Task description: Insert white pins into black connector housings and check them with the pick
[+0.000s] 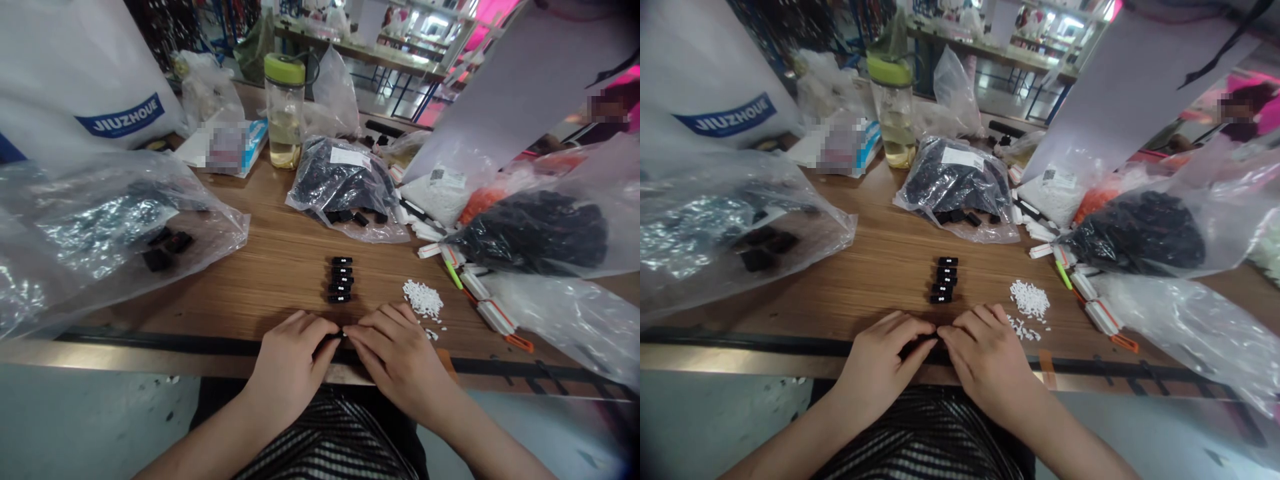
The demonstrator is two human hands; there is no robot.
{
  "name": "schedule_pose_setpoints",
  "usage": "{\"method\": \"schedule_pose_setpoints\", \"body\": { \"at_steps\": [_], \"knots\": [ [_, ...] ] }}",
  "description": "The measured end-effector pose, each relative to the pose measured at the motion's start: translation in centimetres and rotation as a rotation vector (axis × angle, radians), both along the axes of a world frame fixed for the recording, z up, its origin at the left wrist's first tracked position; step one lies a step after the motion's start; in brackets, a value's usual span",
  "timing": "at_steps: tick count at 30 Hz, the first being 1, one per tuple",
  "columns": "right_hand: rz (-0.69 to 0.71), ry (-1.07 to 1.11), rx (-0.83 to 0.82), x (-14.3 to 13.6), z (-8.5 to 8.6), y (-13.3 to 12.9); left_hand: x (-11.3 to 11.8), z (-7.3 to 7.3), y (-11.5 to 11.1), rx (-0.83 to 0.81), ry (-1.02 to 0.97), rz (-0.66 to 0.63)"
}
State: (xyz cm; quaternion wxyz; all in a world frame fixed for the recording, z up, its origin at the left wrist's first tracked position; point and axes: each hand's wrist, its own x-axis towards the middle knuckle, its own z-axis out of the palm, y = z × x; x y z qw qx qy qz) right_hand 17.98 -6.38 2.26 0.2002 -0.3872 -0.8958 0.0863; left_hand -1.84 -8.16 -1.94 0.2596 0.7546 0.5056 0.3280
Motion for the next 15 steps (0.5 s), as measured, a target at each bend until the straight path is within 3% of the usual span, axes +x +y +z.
{"method": "schedule_pose_setpoints", "body": {
  "at_steps": [5,11,13,15],
  "knots": [
    [-0.027,-0.007,0.013,-0.3,-0.2,-0.3,0.0,0.0,0.0,0.003,-0.008,0.006],
    [-0.048,0.091,-0.118,0.4,-0.4,-0.3,-0.1,-0.1,0.1,0.034,0.007,0.005],
    [-0.15,0.145,-0.096,2.5,-0.8,-0.2,-0.2,-0.3,0.1,0.043,0.005,0.004],
    [-0.361,0.124,-0.038,5.7,-1.3,-0.2,-0.2,-0.4,0.1,0.05,-0.001,0.001]
  ]
}}
